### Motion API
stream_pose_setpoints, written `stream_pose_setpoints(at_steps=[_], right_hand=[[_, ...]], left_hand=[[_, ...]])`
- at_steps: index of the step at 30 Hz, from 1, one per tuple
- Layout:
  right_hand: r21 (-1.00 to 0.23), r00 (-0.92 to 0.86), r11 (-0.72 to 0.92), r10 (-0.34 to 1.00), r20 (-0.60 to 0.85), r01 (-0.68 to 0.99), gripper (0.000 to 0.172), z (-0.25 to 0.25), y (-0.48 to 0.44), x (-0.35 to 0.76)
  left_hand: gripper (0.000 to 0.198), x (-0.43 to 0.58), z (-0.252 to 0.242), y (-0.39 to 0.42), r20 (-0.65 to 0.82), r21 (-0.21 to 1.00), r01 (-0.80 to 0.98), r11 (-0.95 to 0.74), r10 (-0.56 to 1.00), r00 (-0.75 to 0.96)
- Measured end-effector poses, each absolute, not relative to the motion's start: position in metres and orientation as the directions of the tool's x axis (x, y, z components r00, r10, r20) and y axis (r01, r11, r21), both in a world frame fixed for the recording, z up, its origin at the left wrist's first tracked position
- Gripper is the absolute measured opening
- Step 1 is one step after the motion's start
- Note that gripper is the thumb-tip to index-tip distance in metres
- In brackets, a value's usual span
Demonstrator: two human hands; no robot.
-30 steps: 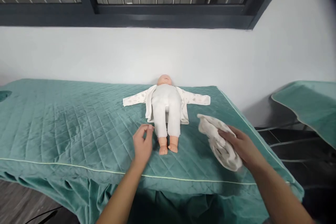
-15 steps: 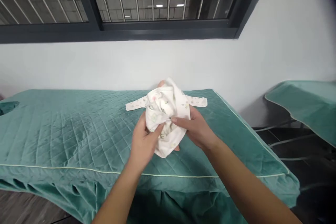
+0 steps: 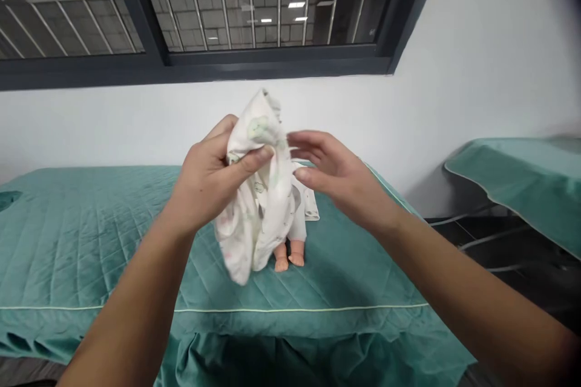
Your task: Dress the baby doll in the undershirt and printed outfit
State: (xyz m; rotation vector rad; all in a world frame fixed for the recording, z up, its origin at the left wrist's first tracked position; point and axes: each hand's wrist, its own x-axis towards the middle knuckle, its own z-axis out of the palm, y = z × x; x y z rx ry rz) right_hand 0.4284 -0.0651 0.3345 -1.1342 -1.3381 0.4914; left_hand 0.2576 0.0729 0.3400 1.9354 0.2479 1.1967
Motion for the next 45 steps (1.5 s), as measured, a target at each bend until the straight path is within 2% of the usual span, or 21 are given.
stream_pose_setpoints(at_steps=[3,5,7,11,15,20,24,32,37,41,45], right_hand=[[-0.803,0.144,0.488,0.817,0.558,0.342,0.035,0.358,-0.057,0.420],[-0.815,0.099,0.475,0.842,0.531,0.330,0.023,0.367,-0.053,0.420],[-0.832,0.067,0.454,0.865,0.498,0.319,0.019,0.369,-0.050,0.422],[-0.835,0.068,0.475,0.857,0.510,0.278,0.026,0.361,-0.042,0.422],[-0.866,0.036,0.441,0.886,0.462,0.235,0.034,0.353,-0.035,0.417],[-0.857,0.094,0.422,0.880,0.466,0.297,0.024,0.349,-0.032,0.411],[-0.864,0.126,0.425,0.874,0.469,0.270,0.029,0.342,-0.027,0.407],[-0.953,0.034,0.262,0.962,0.270,0.155,0.026,0.326,-0.020,0.404],[-0.946,0.024,0.151,0.986,0.164,0.286,0.026,0.326,-0.028,0.402],[-0.915,0.025,0.219,0.970,0.241,0.339,0.032,0.332,-0.035,0.410],[-0.920,0.053,0.250,0.959,0.278,0.301,0.034,0.335,-0.038,0.422]], left_hand=[[0.026,0.269,0.348,0.062,0.695,0.699,-0.313,-0.642,0.510,0.506],[0.027,0.275,0.348,0.059,0.711,0.692,-0.337,-0.638,0.520,0.474],[0.030,0.278,0.344,0.060,0.715,0.692,-0.352,-0.630,0.532,0.454],[0.034,0.280,0.337,0.066,0.719,0.693,-0.379,-0.614,0.543,0.435],[0.038,0.276,0.332,0.066,0.707,0.705,-0.406,-0.581,0.532,0.467],[0.042,0.274,0.324,0.061,0.652,0.758,-0.439,-0.482,0.567,0.503],[0.045,0.276,0.312,0.062,0.633,0.772,-0.457,-0.443,0.608,0.480],[0.046,0.269,0.300,0.064,0.515,0.851,-0.431,-0.300,0.635,0.575],[0.050,0.265,0.297,0.062,0.477,0.866,-0.447,-0.224,0.636,0.606],[0.048,0.262,0.292,0.059,0.402,0.892,-0.422,-0.162,0.711,0.577],[0.045,0.267,0.286,0.063,0.377,0.892,-0.429,-0.140,0.755,0.537]])
